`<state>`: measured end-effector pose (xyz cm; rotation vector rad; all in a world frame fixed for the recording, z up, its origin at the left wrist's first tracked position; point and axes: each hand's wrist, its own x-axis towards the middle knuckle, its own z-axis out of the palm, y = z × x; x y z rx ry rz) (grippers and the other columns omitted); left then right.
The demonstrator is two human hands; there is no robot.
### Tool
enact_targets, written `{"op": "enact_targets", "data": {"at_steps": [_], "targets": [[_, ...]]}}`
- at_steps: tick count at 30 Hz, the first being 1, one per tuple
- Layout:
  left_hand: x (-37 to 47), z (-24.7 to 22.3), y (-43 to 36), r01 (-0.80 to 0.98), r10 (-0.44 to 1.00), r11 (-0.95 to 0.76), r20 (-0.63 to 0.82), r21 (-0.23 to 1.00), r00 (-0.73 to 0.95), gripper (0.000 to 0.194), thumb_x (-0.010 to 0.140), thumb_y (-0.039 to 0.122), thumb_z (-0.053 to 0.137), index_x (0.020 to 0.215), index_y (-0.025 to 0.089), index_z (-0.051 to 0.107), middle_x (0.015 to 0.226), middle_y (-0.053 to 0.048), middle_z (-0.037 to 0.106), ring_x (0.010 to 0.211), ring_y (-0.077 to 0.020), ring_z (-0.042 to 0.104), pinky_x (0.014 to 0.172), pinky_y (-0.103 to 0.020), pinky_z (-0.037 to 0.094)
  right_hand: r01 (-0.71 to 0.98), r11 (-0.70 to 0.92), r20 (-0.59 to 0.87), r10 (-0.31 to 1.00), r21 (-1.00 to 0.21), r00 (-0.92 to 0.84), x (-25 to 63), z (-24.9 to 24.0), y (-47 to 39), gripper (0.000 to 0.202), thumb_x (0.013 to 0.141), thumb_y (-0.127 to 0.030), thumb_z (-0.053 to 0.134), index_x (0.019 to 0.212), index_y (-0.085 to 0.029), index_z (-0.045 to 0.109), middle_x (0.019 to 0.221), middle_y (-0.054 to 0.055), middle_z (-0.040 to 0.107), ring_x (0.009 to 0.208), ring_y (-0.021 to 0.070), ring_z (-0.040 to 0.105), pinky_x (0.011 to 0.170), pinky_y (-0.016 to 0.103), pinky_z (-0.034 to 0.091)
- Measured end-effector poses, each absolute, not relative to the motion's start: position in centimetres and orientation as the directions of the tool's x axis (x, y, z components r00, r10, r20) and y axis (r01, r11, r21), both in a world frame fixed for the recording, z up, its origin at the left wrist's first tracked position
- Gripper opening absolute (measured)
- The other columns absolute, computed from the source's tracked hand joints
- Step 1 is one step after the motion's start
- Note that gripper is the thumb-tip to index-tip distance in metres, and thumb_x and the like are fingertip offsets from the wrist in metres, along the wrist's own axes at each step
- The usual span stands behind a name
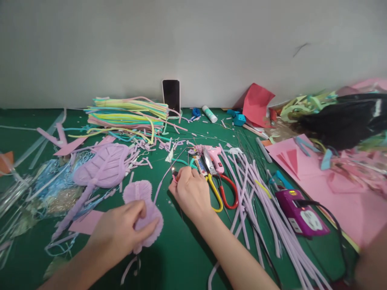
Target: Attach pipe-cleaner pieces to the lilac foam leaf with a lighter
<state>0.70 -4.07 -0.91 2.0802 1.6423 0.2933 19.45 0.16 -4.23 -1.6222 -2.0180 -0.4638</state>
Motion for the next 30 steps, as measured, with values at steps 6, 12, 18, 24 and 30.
{"op": "enact_targets", "data": {"at_steps": [6, 12, 18, 24, 30], "targets": [[0.9, -1.5, -4.9, 0.886, 0.935, -0.275, -0.111, 0.374, 0.337, 0.018, 0.08, 0.025, 0.049, 0.064, 0.022, 0.042, 0.051, 0.002, 0.051, 0.042, -0.0133, 0.044, 0.047, -0.027, 0.016, 0.956, 0.29, 0.513, 0.829, -0.051, -0.224, 19.1, -4.4, -0.4, 0.01, 0.081, -0.023, 0.048, 0.079, -0.021, 0.038, 0.065, 0.001, 0.057, 0.057, 0.0179, 0.058, 0.05, 0.028, 0.038], [0.0, -1.5, -3.7, 0.912, 0.983, -0.183, 0.043, 0.367, 0.18, 0.019, 0.088, 0.031, 0.046, 0.072, 0.022, 0.052, 0.057, 0.0, 0.059, 0.05, -0.0153, 0.055, 0.047, -0.024, 0.026, 0.94, 0.337, 0.529, 0.809, -0.062, -0.255, 18.6, -4.5, -0.7, 0.009, 0.082, -0.024, 0.046, 0.078, -0.022, 0.038, 0.064, 0.001, 0.057, 0.056, 0.0174, 0.056, 0.049, 0.028, 0.037], [-0.3, -1.9, -2.9, 0.779, 0.971, -0.232, 0.186, 0.582, 0.151, 0.014, 0.088, 0.033, 0.05, 0.089, 0.023, 0.06, 0.078, -0.001, 0.071, 0.066, -0.0164, 0.066, 0.062, -0.023, 0.044, 0.919, 0.389, 0.532, 0.794, -0.072, -0.294, 17.5, -4.2, -1.1, 0.009, 0.082, -0.023, 0.048, 0.079, -0.021, 0.04, 0.064, 0.001, 0.058, 0.056, 0.0169, 0.056, 0.049, 0.028, 0.036], [0.2, -1.7, -3.3, 0.729, 0.965, -0.252, 0.225, 0.637, 0.136, 0.012, 0.084, 0.028, 0.058, 0.092, 0.023, 0.064, 0.084, -0.003, 0.074, 0.07, -0.0165, 0.069, 0.067, -0.023, 0.05, 0.913, 0.402, 0.517, 0.796, -0.067, -0.313, 16.9, -4.1, -1.2, 0.008, 0.083, -0.023, 0.048, 0.079, -0.02, 0.042, 0.066, 0.001, 0.059, 0.058, 0.0164, 0.057, 0.051, 0.027, 0.035], [0.4, -1.6, -3.4, 0.688, 0.976, -0.203, 0.198, 0.697, 0.087, 0.011, 0.08, 0.029, 0.063, 0.088, 0.024, 0.067, 0.081, -0.002, 0.075, 0.072, -0.0183, 0.071, 0.067, -0.024, 0.053, 0.923, 0.379, 0.514, 0.807, -0.071, -0.292, 17.3, -4.2, -0.9, 0.009, 0.082, -0.023, 0.048, 0.079, -0.02, 0.04, 0.064, 0.001, 0.058, 0.057, 0.0164, 0.057, 0.05, 0.027, 0.034]]}}
